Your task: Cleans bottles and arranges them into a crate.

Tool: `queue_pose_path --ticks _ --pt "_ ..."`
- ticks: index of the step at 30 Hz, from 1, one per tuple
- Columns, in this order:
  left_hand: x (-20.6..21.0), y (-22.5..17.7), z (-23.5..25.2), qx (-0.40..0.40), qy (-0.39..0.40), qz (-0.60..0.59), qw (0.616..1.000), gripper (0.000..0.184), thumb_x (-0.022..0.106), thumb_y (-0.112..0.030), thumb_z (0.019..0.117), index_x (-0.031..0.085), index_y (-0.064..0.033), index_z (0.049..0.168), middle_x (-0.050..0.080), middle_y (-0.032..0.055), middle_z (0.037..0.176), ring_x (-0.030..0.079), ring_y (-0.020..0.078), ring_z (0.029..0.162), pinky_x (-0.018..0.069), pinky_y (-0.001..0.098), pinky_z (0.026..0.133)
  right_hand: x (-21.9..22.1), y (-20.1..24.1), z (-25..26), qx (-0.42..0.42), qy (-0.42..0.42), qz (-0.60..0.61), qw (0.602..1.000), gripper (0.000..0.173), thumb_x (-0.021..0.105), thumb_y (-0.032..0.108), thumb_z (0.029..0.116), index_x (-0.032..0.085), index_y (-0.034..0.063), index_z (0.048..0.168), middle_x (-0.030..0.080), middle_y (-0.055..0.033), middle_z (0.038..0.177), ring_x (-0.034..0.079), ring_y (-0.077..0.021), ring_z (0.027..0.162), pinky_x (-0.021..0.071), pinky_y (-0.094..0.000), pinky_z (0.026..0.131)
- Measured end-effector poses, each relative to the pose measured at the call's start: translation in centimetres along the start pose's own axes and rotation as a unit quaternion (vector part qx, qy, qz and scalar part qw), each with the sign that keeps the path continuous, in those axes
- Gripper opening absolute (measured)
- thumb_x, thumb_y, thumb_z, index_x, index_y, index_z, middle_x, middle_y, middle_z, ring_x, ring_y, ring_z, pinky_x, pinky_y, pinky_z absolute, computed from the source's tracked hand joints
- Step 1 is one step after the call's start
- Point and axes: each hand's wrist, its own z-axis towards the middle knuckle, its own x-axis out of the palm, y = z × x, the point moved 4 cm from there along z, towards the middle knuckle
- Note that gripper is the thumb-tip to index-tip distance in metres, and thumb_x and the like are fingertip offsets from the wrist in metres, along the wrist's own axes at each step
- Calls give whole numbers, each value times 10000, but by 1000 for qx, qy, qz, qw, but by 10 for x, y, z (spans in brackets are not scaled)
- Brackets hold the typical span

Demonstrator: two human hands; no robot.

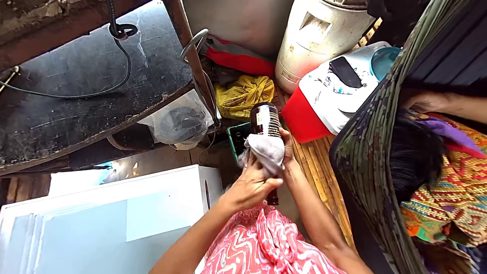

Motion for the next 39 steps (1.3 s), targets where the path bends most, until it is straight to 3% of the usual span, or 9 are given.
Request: queue_pose_path --ticks 3,9,11,13,17,20,31,35,39 --pt "8 14 34 17 -71 118 990 607 382 -559 1042 714 -91 1241 503 217 1509 281 408 1518 134 697 1211 3 1 -3 8 37 12 999 330 793 467 816 746 196 999 750 15 887 723 -75 829 615 -288 747" --pt "-18 22 96 42 -64 194 978 588 409 -522 1033 682 -70 1293 447 209 1559 201 452 1535 142 700 1201 -2 7 -20 48 53 -84 994 408 863 459 720 767 178 1000 776 -6 895 746 -95 813 631 -300 761" --pt "-34 25 118 -3 -43 150 988 499 473 -459 1028 728 -62 1189 601 169 1405 415 363 1438 322 588 1172 -4 7 -26 65 25 -156 985 567 900 450 650 697 151 1086 776 -18 913 749 -112 821 637 -318 771" --pt "-52 27 133 -107 17 71 992 419 462 -383 1060 709 -43 1061 690 121 1066 629 236 1074 485 509 937 -6 8 -28 72 18 -229 970 751 909 370 640 560 91 1243 761 -47 962 748 -139 862 636 -342 806" --pt "-61 41 134 -190 99 80 973 441 427 -375 1074 684 -30 973 664 143 917 641 269 911 482 546 821 -1 7 -31 65 -6 -352 934 893 869 225 613 447 27 1374 724 -102 1076 730 -188 974 622 -381 880" --pt "-57 30 110 -89 49 118 988 406 446 -344 1075 654 -52 883 640 88 831 632 207 842 484 482 776 -3 7 -30 27 -16 -410 912 992 902 226 562 437 29 1416 713 -105 1129 720 -184 1019 619 -377 902" --pt "-50 19 49 277 -73 242 927 110 655 -81 885 751 -42 847 753 111 1009 645 315 1156 482 441 1043 2 -4 -23 12 9 -458 889 957 904 245 557 478 34 1388 699 -66 1158 689 -130 1069 586 -323 942" --pt "-31 26 20 279 -43 302 911 248 594 -315 964 771 -143 938 749 49 1172 535 330 1364 244 640 1198 6 4 -22 -1 -6 -489 872 908 875 224 590 493 27 1390 692 -38 1168 656 -64 1095 549 -271 965" --pt "-21 22 29 200 -71 342 915 483 394 -475 1050 770 -174 1086 691 82 1323 472 384 1420 180 751 1155 12 9 -19 -9 28 -489 872 851 897 257 613 518 32 1341 695 -14 1140 657 -44 1076 546 -261 966"
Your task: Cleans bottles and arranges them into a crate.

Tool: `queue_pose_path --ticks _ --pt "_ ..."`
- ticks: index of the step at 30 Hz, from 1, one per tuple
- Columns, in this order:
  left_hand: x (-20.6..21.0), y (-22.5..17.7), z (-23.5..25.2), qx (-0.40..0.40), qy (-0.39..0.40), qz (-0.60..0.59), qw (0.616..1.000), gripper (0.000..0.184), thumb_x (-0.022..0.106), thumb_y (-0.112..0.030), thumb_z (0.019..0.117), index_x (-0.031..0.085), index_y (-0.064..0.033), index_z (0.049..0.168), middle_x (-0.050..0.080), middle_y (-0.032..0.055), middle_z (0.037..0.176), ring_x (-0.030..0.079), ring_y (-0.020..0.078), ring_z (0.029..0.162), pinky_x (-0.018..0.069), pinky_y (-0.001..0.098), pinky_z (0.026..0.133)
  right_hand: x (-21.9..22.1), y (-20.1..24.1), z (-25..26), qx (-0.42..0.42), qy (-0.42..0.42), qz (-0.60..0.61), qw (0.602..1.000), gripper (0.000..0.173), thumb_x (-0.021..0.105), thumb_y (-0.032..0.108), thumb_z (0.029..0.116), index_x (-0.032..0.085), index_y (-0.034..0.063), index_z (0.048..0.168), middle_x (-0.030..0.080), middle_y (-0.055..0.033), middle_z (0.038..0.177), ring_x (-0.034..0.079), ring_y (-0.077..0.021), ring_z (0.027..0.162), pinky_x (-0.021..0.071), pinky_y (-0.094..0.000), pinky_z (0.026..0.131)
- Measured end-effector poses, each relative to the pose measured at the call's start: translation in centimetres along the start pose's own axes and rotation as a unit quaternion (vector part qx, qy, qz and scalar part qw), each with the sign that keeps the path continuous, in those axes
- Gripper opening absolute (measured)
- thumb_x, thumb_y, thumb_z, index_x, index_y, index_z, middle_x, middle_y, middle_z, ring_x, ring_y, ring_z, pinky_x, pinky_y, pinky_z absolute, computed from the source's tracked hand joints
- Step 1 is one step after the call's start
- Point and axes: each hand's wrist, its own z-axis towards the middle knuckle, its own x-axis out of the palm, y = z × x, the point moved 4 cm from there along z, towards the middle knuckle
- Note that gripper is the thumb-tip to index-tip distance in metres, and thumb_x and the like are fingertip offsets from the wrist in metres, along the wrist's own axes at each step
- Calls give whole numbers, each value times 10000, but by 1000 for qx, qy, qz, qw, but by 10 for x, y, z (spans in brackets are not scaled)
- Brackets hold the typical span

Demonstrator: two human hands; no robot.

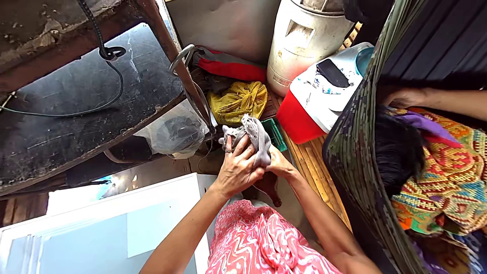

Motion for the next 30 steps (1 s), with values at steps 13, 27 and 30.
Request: queue_pose_path --ticks 13,27,30 --pt "9 55 1 -457 -100 -622 627 253 410 -195 1050 651 -124 1012 717 13 889 690 105 818 587 309 743 2 9 -12 -2 41 -96 995 1087 929 410 523 481 75 1455 696 -53 1221 673 -109 1115 574 -336 978" --pt "55 -17 -45 -364 -80 -311 874 765 503 -578 943 611 124 1227 552 327 1340 506 337 1328 376 456 1150 -1 -8 20 159 -73 208 962 693 757 265 752 488 100 1368 735 -105 971 735 -195 830 630 -387 753" --pt "61 -19 -52 -290 -83 -292 908 807 471 -671 962 656 82 1189 571 326 1325 510 338 1337 356 450 1178 -8 -13 22 151 -91 213 961 731 779 306 728 490 103 1368 735 -105 973 735 -192 841 629 -385 761"
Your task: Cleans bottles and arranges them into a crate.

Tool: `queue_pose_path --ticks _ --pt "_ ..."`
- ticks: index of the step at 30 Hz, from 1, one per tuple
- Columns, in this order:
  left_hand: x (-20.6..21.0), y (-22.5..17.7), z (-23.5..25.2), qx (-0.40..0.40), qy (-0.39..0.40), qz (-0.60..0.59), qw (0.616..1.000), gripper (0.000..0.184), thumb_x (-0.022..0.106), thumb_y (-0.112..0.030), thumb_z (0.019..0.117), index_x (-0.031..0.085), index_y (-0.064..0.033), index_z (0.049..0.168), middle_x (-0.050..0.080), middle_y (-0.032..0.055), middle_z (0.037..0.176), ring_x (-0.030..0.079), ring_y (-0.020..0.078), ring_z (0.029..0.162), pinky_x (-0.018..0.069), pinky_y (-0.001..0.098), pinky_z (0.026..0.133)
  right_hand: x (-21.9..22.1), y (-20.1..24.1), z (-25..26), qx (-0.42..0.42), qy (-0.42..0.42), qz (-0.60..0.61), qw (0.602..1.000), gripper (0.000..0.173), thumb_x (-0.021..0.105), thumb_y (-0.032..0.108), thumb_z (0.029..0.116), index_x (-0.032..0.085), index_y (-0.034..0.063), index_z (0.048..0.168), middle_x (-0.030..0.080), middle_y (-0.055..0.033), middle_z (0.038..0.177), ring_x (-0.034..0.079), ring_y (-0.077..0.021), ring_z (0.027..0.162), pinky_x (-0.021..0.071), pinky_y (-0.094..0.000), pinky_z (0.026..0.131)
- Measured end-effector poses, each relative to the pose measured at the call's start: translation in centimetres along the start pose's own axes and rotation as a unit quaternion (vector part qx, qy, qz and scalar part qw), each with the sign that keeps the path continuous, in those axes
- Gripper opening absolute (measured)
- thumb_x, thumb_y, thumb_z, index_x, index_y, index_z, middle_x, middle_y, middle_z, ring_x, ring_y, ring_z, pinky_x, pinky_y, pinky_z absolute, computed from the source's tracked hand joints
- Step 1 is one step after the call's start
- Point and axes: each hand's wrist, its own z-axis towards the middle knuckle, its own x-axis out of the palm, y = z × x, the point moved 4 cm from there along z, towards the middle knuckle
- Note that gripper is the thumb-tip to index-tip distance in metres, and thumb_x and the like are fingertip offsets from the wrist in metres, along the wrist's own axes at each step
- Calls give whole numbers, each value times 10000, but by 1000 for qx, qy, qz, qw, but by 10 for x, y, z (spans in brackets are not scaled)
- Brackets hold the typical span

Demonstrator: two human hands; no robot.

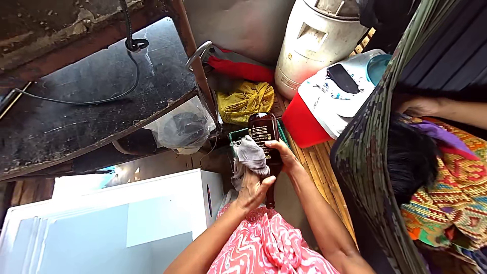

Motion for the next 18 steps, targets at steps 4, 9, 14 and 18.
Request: queue_pose_path --ticks 4,9,14,18 --pt "-13 -19 32 -85 -14 -146 986 712 523 -501 977 572 132 1298 589 247 1346 536 193 1299 394 353 1148 3 7 -12 -49 52 -3 997 886 848 399 686 446 58 1399 731 -81 1040 731 -169 923 631 -379 831" --pt "-44 -33 80 -112 -49 -480 869 420 191 -281 1068 508 -62 1234 674 -10 1028 656 17 949 561 240 866 29 26 -32 -111 174 -4 978 740 921 430 644 601 158 1253 768 17 1025 743 -88 911 639 -299 807" --pt "-43 -9 64 -162 -3 -578 799 585 110 -481 1047 629 -213 1082 739 -40 939 710 73 877 600 293 767 38 30 -28 -107 172 -139 969 973 921 533 577 497 105 1341 748 31 1044 735 -78 901 636 -284 792" --pt "-39 3 43 -157 38 -618 769 413 275 -357 1007 668 -227 1011 758 -35 932 724 74 852 610 279 742 38 25 -20 -65 156 -173 970 953 842 537 673 422 65 1387 730 13 1038 729 -83 883 636 -289 771"
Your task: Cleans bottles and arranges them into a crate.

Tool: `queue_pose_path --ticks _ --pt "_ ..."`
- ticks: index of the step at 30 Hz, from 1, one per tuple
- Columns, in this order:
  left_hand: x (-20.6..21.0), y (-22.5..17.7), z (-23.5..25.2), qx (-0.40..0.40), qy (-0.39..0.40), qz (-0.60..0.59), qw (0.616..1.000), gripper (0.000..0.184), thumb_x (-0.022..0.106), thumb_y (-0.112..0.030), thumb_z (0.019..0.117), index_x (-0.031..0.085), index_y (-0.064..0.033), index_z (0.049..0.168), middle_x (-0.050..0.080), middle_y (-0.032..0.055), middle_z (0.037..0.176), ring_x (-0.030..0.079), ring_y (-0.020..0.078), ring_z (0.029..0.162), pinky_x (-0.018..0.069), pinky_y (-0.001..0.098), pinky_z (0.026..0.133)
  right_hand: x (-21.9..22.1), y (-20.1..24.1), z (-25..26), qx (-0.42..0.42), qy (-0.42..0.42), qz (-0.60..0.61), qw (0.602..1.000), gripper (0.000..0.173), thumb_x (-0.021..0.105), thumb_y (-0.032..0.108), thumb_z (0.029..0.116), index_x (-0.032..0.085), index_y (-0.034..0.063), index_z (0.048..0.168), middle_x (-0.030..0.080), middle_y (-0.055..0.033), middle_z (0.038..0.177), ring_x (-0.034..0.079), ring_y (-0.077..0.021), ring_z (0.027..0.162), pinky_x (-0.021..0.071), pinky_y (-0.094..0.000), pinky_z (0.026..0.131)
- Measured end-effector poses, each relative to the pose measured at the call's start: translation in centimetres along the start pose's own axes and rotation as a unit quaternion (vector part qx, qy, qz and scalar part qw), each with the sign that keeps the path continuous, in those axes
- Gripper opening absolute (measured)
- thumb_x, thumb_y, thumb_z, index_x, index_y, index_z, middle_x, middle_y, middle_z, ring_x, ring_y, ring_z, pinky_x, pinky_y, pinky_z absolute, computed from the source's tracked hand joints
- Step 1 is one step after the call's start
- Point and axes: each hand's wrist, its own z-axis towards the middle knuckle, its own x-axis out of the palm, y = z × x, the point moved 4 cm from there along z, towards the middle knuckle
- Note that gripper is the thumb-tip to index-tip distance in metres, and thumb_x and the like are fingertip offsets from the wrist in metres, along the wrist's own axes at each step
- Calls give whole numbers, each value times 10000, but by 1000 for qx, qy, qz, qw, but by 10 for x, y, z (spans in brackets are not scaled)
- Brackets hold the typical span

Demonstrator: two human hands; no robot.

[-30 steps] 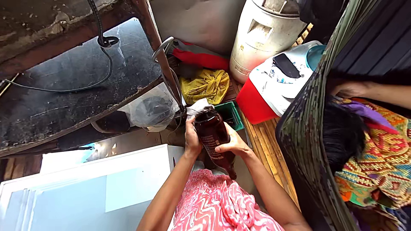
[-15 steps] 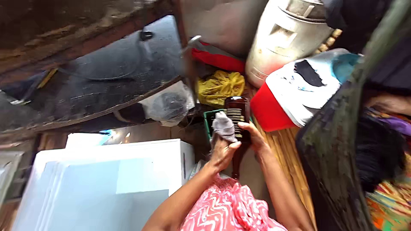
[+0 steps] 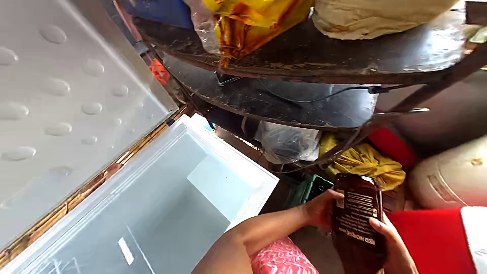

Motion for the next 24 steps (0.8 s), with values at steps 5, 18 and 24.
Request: queue_pose_path --ticks 5,18,24 --pt "-7 -3 -5 40 -89 -63 993 398 270 -365 1061 633 -210 1017 741 -22 895 720 85 833 606 283 745 19 3 4 24 -35 -138 989 609 560 396 906 432 70 1403 682 64 1068 692 2 909 610 -224 797" --pt "-13 -16 -1 135 -161 -100 973 404 299 -422 1074 606 -162 1112 731 31 922 727 138 851 618 344 768 23 -7 -86 137 -12 -379 915 551 594 368 1013 513 -70 1339 706 -183 1003 723 -254 854 595 -473 791" --pt "16 -9 -5 124 -220 43 967 406 470 -295 1031 472 -45 1350 678 98 1062 682 158 937 585 383 861 28 -22 -81 74 -154 -393 904 708 823 127 784 506 -96 1377 667 -323 1118 659 -468 1037 490 -684 905"
